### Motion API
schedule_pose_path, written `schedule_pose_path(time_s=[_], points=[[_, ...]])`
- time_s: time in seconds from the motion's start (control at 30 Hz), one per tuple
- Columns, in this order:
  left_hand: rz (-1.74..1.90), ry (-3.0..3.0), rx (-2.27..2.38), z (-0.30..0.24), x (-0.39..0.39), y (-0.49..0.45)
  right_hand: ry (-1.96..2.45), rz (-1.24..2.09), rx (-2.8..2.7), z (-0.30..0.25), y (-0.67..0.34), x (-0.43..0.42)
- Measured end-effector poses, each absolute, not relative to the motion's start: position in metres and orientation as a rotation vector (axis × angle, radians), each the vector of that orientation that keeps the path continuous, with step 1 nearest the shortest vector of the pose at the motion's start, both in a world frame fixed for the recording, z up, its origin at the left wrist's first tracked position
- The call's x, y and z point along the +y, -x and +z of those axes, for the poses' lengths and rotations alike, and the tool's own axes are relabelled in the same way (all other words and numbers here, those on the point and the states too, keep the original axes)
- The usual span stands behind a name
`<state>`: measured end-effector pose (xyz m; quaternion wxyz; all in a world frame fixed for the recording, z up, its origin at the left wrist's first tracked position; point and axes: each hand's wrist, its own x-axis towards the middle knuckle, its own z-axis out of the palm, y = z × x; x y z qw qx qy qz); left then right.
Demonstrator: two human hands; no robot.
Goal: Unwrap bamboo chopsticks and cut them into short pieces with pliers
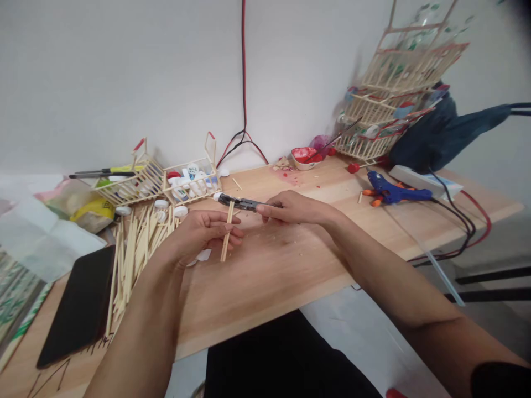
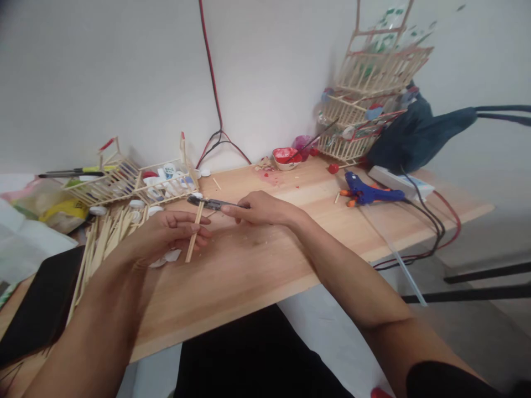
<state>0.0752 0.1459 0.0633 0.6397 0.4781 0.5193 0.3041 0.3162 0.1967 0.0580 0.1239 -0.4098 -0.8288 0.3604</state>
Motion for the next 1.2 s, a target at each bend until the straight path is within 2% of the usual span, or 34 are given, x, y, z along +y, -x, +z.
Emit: schedule_pose_path(time_s=[0.2, 0.47, 0.77, 1.2], points=[[0.69, -1.088, 1.213, 0.06, 0.147, -0.074, 1.194, 1.031, -2.428, 0.056, -0.315, 0.198], [0.775, -1.197, 1.21, 0.048, 0.149, -0.074, 1.191, 0.818, -2.451, 0.056, -0.313, 0.198], [1.324, -1.305, 1.105, 0.032, 0.157, -0.091, 1.191, 0.805, -2.155, 0.063, -0.323, 0.204], [1.265, -1.464, 1.236, 0.029, 0.153, -0.096, 1.181, 0.918, -2.122, 0.058, -0.32, 0.206]])
